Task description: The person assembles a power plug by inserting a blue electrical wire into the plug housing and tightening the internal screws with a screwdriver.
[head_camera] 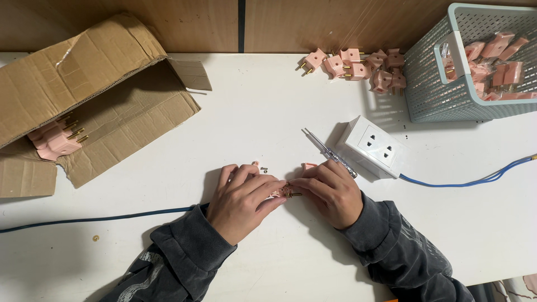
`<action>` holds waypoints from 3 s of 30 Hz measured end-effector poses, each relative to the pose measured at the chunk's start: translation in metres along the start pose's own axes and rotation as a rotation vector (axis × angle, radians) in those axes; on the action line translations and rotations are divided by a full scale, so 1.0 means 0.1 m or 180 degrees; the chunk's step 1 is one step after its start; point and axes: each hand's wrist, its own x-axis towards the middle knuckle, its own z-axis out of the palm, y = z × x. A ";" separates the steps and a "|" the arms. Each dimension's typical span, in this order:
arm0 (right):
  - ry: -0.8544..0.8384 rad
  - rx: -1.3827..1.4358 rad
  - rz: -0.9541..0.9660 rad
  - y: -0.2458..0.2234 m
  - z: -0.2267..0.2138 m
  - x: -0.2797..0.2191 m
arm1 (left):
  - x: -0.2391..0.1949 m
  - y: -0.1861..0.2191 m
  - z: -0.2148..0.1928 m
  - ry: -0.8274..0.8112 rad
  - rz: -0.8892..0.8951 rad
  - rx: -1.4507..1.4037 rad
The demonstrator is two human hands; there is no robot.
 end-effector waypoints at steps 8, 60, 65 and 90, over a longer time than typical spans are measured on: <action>0.0012 0.0178 0.0128 0.01 0.03 0.00 | 0.01 0.00 -0.02 -0.0042 -0.0003 -0.0035; -0.0022 -0.0705 0.1442 0.13 -0.41 -0.17 | 0.10 0.05 0.00 -0.0420 -0.0291 -0.0287; -0.0329 -0.0927 0.1457 0.31 -0.33 -0.40 | 0.10 0.08 -0.03 -0.0424 -0.0316 0.0016; -0.0495 -0.1904 0.1774 0.21 -0.51 -0.66 | 0.19 0.09 -0.15 -0.0447 -0.0562 0.0002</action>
